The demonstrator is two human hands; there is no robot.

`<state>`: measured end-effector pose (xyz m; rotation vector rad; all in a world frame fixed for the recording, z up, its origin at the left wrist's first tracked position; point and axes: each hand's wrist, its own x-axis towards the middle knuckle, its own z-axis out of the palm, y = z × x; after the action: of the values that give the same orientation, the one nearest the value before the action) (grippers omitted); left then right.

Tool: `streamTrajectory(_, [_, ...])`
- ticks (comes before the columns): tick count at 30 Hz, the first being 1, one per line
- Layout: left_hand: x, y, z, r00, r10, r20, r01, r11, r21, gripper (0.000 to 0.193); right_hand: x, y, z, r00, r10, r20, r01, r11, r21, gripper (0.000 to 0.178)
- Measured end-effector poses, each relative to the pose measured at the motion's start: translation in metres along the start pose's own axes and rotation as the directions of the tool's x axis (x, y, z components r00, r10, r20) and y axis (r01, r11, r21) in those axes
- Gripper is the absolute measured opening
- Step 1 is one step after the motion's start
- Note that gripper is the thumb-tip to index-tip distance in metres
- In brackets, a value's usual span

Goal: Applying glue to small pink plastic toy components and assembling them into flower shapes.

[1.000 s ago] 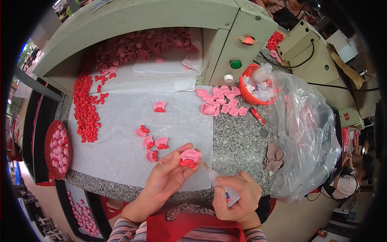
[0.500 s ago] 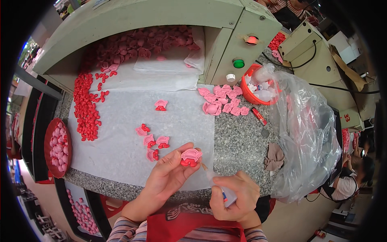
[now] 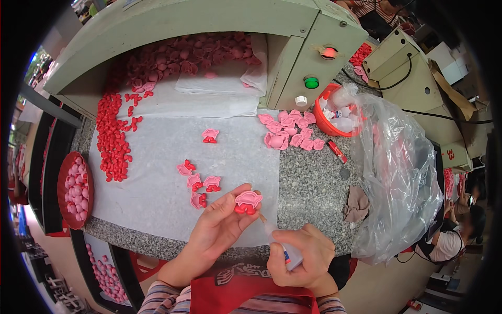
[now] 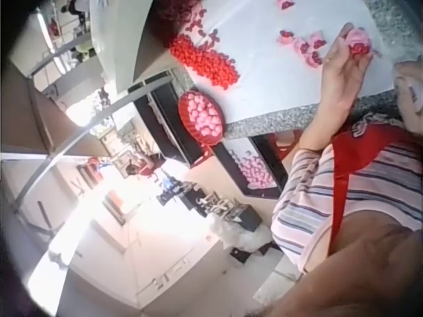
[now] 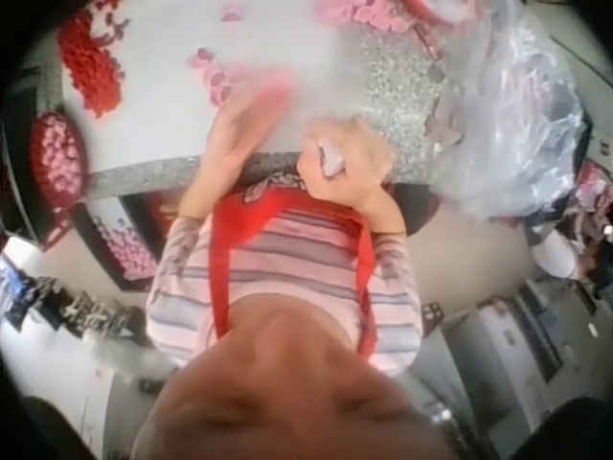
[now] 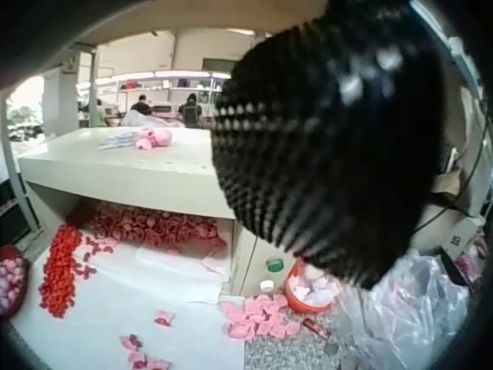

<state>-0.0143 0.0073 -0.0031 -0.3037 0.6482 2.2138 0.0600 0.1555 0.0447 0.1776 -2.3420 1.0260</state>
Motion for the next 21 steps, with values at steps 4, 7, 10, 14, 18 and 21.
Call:
streamTrajectory(4, [0.000, 0.000, 0.001, 1.000, 0.010, -0.013, -0.010, 1.000, -0.005, 0.047, -0.003, -0.003, -0.005, 1.000, -0.006, 0.012, 0.006, 1.000, 0.005, 0.019])
streamTrajectory(7, [0.000, 0.000, 0.001, 1.000, 0.014, -0.003, -0.014, 1.000, -0.003, 0.046, -0.004, -0.001, -0.003, 0.999, -0.036, 0.004, 0.036, 0.999, 0.014, 0.021])
streamTrajectory(10, [0.000, -0.001, 0.002, 1.000, 0.010, 0.025, -0.010, 1.000, 0.001, 0.046, -0.004, 0.000, 0.001, 0.998, -0.059, -0.018, 0.060, 0.998, 0.029, 0.022])
streamTrajectory(14, [-0.002, -0.001, 0.003, 1.000, 0.011, 0.010, -0.012, 1.000, 0.010, 0.046, -0.004, -0.001, 0.002, 0.999, -0.043, -0.006, 0.044, 0.998, 0.035, 0.020])
streamTrajectory(18, [-0.002, -0.001, 0.001, 1.000, 0.015, 0.028, -0.015, 1.000, 0.007, 0.046, -0.003, 0.000, 0.004, 0.999, -0.048, -0.006, 0.049, 0.998, 0.037, 0.020])
streamTrajectory(21, [-0.002, -0.001, 0.002, 0.999, 0.021, 0.026, -0.021, 1.000, 0.017, 0.045, -0.004, 0.001, 0.005, 0.998, -0.055, -0.014, 0.056, 0.997, 0.048, 0.021])
